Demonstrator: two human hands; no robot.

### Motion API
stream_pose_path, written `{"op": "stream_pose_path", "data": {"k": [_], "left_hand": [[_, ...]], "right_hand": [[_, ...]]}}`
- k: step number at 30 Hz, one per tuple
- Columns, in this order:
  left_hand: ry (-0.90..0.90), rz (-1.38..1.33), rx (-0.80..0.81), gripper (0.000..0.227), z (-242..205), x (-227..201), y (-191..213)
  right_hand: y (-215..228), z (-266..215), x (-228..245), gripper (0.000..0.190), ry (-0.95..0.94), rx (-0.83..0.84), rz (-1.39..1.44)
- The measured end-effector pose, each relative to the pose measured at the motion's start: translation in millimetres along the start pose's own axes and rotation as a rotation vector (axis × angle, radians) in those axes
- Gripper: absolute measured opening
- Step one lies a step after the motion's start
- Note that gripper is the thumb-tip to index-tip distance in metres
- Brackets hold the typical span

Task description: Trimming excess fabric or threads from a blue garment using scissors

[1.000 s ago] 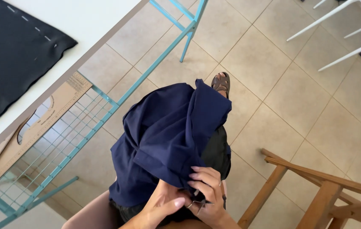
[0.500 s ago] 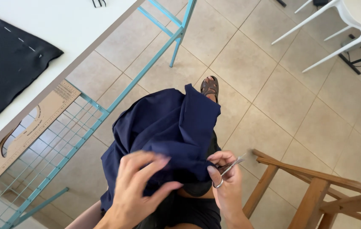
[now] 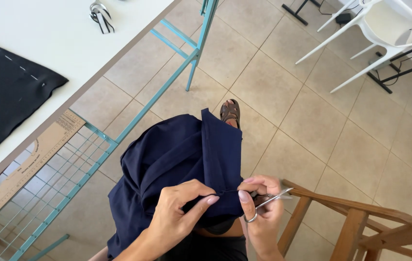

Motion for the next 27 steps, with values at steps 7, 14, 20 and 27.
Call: {"op": "stream_pose_path", "data": {"k": [7,14,20,27], "left_hand": [[0.209,-0.072,0.049,0.018,-10,14,-5],[0.099,-0.131,0.108,0.019,-13,1,3],[0.066,-0.234,0.079,0.016,-27,7,12],[0.204,-0.284,0.075,0.016,-51,19,27]], "right_hand": [[-9,2,7,0.027,-0.002,0.108,-0.061],[-20,16,9,0.030,-0.019,0.185,0.057],[-50,0,-42,0.052,-0.460,0.490,0.490],[-72,-10,-39,0.063,-0.547,0.809,0.308]]}}
Point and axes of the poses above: each hand's wrist, its own z-axis towards the middle knuckle, its own y-axis out of the back of the hand, x = y × z, the point moved 7 cm from there along z, towards the middle knuckle, and after that the axes turned 1 degree about x, right-handed, at the moved point
